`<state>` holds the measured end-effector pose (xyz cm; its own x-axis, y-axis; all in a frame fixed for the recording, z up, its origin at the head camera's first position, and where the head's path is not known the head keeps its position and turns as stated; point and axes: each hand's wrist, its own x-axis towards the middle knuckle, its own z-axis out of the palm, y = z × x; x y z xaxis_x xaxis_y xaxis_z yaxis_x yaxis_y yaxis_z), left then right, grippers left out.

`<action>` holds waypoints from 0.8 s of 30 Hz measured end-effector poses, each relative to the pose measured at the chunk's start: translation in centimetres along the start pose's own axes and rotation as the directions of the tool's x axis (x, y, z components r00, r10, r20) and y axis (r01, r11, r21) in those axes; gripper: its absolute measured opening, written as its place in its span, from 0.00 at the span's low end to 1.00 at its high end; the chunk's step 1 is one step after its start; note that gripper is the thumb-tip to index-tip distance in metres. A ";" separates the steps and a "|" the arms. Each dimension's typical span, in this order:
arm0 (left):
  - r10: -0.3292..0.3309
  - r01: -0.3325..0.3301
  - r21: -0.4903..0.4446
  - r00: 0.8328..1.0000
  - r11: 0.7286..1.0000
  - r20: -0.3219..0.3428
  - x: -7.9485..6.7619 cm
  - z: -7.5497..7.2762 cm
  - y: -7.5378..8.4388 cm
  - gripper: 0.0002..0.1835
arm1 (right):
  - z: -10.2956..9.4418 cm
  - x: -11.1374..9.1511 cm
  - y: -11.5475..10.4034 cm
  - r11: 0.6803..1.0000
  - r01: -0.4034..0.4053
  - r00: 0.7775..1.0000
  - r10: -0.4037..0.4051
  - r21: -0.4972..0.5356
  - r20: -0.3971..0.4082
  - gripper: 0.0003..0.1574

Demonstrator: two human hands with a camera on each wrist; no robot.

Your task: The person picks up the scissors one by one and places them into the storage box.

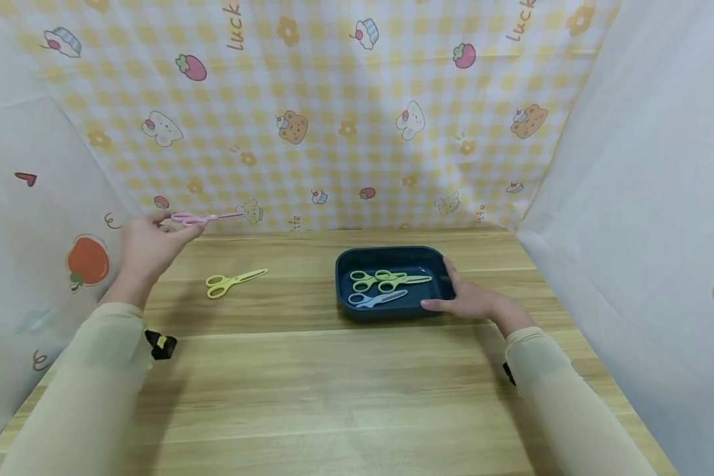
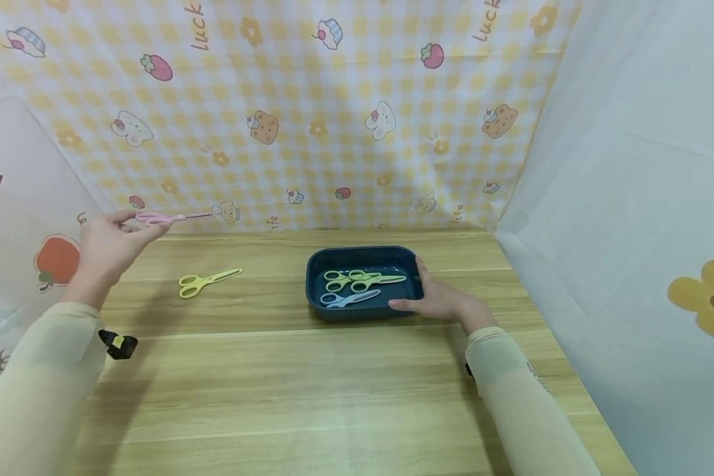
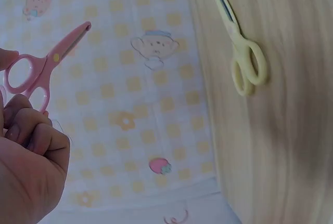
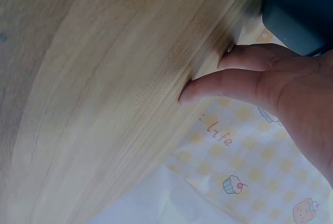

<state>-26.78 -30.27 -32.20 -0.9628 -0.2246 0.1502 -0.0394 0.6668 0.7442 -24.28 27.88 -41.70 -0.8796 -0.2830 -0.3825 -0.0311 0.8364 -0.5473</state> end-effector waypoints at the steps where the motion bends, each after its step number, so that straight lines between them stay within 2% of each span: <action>1: 0.013 -0.013 -0.013 1.000 1.000 0.000 0.0 0.2 0.5 0.54 | 0.0 0.0 0.0 1.000 0.000 1.000 0.000 0.002 0.003 0.84; 6: 0.092 -0.090 -0.066 0.995 0.994 0.027 0.0 1.5 3.4 0.51 | 0.1 0.0 0.1 1.000 -0.001 1.000 0.001 0.001 0.002 0.84; 13: 0.163 -0.155 -0.096 0.983 0.983 0.086 -0.3 3.9 7.9 0.47 | 0.1 0.1 0.0 1.000 -0.002 1.000 0.002 -0.004 0.004 0.84; 18: 0.241 -0.222 -0.155 0.963 0.963 0.117 -0.6 6.1 11.0 0.41 | 0.1 0.0 -0.1 1.000 -0.008 1.000 0.008 0.001 0.003 0.84; 24: 0.324 -0.300 -0.167 0.935 0.939 0.143 -1.0 8.3 13.7 0.32 | 0.1 0.0 -0.2 1.000 -0.007 1.000 0.007 -0.011 -0.005 0.84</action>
<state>-28.54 -15.02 -27.58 -0.9513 0.1074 0.2889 0.2965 0.5748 0.7627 -24.24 27.71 -41.66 -0.8823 -0.2749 -0.3821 -0.0303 0.8432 -0.5367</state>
